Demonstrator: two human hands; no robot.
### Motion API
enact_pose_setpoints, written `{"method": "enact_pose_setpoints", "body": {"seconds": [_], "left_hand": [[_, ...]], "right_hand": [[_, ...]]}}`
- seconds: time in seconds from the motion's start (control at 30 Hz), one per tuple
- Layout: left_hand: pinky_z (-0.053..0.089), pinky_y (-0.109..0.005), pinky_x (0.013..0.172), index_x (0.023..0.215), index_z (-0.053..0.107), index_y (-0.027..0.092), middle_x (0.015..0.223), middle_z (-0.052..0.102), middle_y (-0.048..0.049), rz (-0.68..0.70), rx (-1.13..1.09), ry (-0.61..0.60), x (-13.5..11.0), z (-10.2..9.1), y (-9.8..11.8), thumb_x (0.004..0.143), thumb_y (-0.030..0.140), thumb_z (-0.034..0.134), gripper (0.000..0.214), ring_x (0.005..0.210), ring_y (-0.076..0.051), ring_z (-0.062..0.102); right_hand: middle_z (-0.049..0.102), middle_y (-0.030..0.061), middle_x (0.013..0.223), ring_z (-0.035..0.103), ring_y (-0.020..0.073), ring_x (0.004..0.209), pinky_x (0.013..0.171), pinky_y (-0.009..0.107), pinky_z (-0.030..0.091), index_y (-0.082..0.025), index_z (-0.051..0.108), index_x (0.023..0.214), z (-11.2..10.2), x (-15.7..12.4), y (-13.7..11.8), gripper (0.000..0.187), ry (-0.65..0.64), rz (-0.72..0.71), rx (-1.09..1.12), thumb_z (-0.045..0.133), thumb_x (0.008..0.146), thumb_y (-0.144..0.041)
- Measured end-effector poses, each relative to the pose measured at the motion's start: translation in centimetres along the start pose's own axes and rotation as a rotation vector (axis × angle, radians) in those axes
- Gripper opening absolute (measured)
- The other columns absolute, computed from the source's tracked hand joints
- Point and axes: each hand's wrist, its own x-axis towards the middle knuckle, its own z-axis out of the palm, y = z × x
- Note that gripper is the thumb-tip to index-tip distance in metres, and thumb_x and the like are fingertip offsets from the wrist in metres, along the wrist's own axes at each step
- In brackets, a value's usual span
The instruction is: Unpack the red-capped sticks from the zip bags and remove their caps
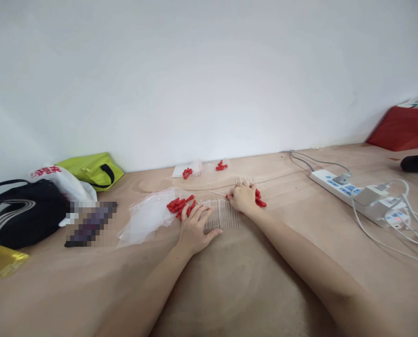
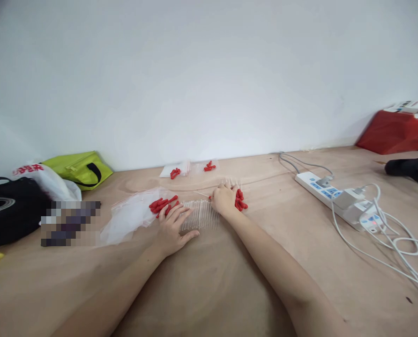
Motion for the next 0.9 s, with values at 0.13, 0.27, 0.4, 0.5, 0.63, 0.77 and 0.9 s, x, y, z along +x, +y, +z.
{"method": "enact_pose_setpoints", "body": {"seconds": [0.13,0.27,0.4,0.5,0.63,0.77,0.9], "left_hand": [[0.025,-0.051,0.096,0.110,0.053,0.017,0.105,0.060,-0.0122,-0.028,0.024,0.060,-0.3,0.2,-0.1,0.072,0.051,0.056,0.051,0.104,-0.029,0.051],[0.034,-0.046,0.091,0.116,0.049,0.013,0.114,0.052,-0.0173,-0.067,0.075,0.203,-0.3,0.3,-0.1,0.077,0.040,0.054,0.048,0.108,-0.029,0.047],[0.032,-0.047,0.093,0.115,0.052,0.017,0.113,0.054,-0.0145,-0.015,0.079,0.203,-0.1,0.2,0.4,0.079,0.036,0.052,0.040,0.105,-0.027,0.049],[0.024,-0.051,0.098,0.104,0.059,0.025,0.099,0.064,-0.0055,0.083,0.045,0.159,0.1,0.2,1.1,0.081,0.033,0.052,0.025,0.096,-0.023,0.055],[0.018,-0.053,0.101,0.088,0.064,0.027,0.083,0.068,0.0016,0.150,0.021,0.142,0.1,0.3,1.6,0.083,0.027,0.052,0.013,0.087,-0.019,0.059],[0.021,-0.052,0.100,0.079,0.065,0.026,0.076,0.069,0.0020,0.143,-0.001,0.123,0.0,0.3,1.7,0.084,0.024,0.050,0.015,0.085,-0.018,0.061],[0.022,-0.050,0.100,0.077,0.064,0.024,0.074,0.068,0.0024,0.160,-0.006,0.132,-0.1,0.1,1.7,0.083,0.023,0.052,0.014,0.085,-0.018,0.061]], "right_hand": [[0.059,0.0086,0.088,0.045,0.0244,0.088,0.074,0.040,0.023,-0.021,0.064,0.072,-0.9,-0.9,0.6,0.018,0.110,-0.023,0.065,0.050,0.079,-0.029],[0.061,0.0061,0.085,0.046,0.0205,0.087,0.086,0.042,0.020,-0.018,0.059,0.081,-1.8,-3.9,2.0,0.019,0.219,-0.183,0.108,0.044,0.084,-0.030],[0.063,0.0022,0.081,0.049,0.0158,0.083,0.092,0.040,0.018,-0.019,0.057,0.078,-2.1,-7.2,2.6,0.017,0.256,-0.376,0.203,0.044,0.085,-0.027],[0.063,0.0006,0.078,0.050,0.0146,0.080,0.092,0.038,0.019,-0.019,0.058,0.078,-2.1,-8.4,2.0,0.015,0.258,-0.460,0.253,0.046,0.084,-0.026],[0.062,-0.0001,0.075,0.049,0.0140,0.078,0.090,0.037,0.021,-0.020,0.059,0.081,-2.0,-8.5,1.1,0.015,0.243,-0.526,0.290,0.045,0.084,-0.025],[0.062,0.0009,0.076,0.047,0.0145,0.077,0.087,0.038,0.021,-0.023,0.061,0.089,-1.8,-8.4,0.9,0.017,0.242,-0.531,0.267,0.045,0.085,-0.025],[0.058,0.0001,0.070,0.045,0.0146,0.075,0.086,0.039,0.020,-0.024,0.064,0.081,-1.8,-8.6,1.1,0.017,0.218,-0.538,0.246,0.047,0.083,-0.026]]}}
